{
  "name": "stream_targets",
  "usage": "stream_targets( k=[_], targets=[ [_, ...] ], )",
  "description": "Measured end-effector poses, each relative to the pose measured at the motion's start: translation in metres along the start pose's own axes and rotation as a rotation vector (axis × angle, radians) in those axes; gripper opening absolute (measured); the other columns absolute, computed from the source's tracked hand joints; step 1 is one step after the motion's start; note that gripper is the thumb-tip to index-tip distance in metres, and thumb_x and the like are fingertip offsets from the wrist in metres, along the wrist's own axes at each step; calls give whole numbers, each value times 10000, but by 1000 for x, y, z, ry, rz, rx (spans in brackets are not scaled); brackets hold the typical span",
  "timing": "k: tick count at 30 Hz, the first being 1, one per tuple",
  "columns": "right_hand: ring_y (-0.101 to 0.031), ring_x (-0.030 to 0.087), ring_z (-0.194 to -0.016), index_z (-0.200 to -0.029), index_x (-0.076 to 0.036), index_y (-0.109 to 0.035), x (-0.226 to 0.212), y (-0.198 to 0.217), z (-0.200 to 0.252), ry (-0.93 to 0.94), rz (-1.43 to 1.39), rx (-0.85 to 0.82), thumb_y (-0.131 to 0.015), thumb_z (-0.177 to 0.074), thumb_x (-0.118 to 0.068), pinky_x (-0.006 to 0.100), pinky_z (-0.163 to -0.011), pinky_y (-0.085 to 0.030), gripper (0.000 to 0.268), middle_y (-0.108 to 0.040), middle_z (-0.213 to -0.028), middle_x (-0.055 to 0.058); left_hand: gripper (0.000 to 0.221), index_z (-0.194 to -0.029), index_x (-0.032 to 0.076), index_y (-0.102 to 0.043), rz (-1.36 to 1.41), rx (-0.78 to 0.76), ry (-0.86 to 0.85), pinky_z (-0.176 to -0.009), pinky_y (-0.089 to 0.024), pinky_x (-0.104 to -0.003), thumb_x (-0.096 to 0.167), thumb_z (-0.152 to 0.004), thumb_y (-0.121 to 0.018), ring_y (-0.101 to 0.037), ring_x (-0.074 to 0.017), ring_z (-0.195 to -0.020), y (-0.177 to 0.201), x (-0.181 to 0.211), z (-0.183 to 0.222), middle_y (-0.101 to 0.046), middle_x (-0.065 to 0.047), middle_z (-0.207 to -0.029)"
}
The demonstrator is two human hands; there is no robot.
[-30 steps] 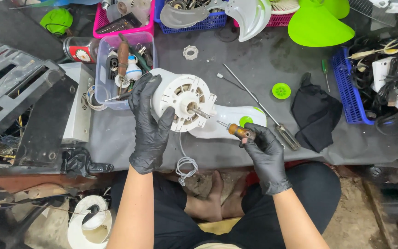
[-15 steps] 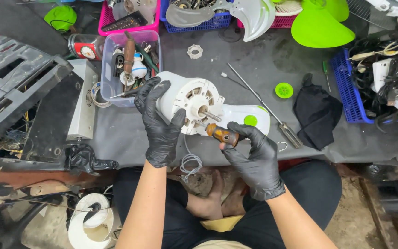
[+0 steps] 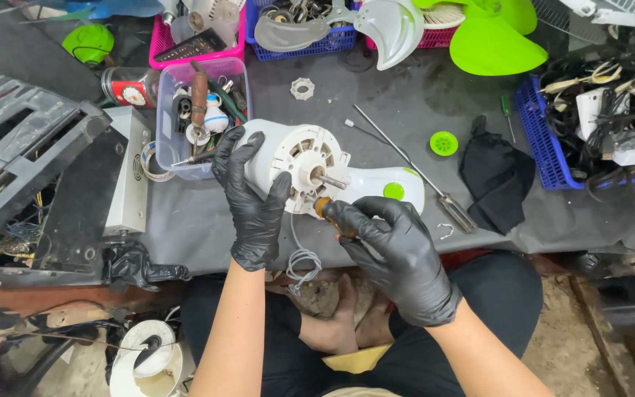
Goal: Disassembling and inspecting a fan motor using a screwdriver on a repair bench.
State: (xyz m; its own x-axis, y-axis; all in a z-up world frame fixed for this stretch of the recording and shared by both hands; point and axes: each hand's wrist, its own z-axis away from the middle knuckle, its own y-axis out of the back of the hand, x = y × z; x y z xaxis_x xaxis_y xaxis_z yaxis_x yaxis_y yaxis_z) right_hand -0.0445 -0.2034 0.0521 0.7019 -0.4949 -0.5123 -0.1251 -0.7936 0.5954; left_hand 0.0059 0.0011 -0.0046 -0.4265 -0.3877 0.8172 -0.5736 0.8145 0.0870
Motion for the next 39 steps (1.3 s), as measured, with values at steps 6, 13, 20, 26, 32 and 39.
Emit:
stream_targets(
  k=[6, 13, 20, 26, 32, 39],
  targets=[
    [-634, 260, -662, -1111, -111, -730, -21, 8, -15, -19, 79, 17, -800, -784, -145, 351, -661, -534, 336, -653, -764, 56, 625, -1257, 161, -603, 39, -15, -49, -1219, -198, -432, 530, -780, -765, -306, -267, -1395, -3, -3, -2, -398, -89, -1378],
    [-666, 360, -686, -1101, -122, -741, -21, -3, -11, -287, 62, 151, -804, -811, -189, 443, -634, -547, 304, -683, -706, 154, 606, -1265, 159, -594, 24, -3, -50, -1218, -193, -437, 508, -797, -754, -300, -273, -1401, 2, 3, 6, -400, -94, -1392],
    [-658, 302, -705, -1162, -176, -710, -17, -3, 0, -68, 185, 10, -713, -778, -107, 425, -594, -534, 389, -650, -844, 61, 611, -1253, 169, -595, -33, 36, -64, -1201, -208, -439, 550, -798, -741, -327, -258, -1380, -2, 1, 6, -431, -83, -1364],
    [-666, 296, -669, -1207, -167, -672, -23, -4, -11, -129, 169, 17, -709, -838, -185, 421, -602, -547, 372, -660, -744, 72, 683, -1266, 190, -604, -48, 32, -91, -1202, -221, -427, 675, -789, -661, -325, -243, -1367, -4, -2, 0, -431, -66, -1361],
    [-669, 314, -730, -1177, -217, -675, -25, -3, -17, -153, 49, 19, -661, -889, -135, 428, -601, -552, 299, -656, -842, 54, 820, -1319, 197, -601, 60, 26, -44, -1199, -232, -381, 831, -811, -500, -355, -204, -1316, 4, -25, -14, -418, -65, -1326],
    [-689, 269, -690, -1228, -162, -667, -12, -1, -9, -91, 44, 10, -700, -848, -78, 395, -635, -557, 390, -679, -794, 38, 886, -1480, 206, -411, 302, -165, 129, -1168, -370, -449, 703, -800, -688, -423, -224, -1341, 9, -80, -25, -422, -107, -1448]
  ],
)
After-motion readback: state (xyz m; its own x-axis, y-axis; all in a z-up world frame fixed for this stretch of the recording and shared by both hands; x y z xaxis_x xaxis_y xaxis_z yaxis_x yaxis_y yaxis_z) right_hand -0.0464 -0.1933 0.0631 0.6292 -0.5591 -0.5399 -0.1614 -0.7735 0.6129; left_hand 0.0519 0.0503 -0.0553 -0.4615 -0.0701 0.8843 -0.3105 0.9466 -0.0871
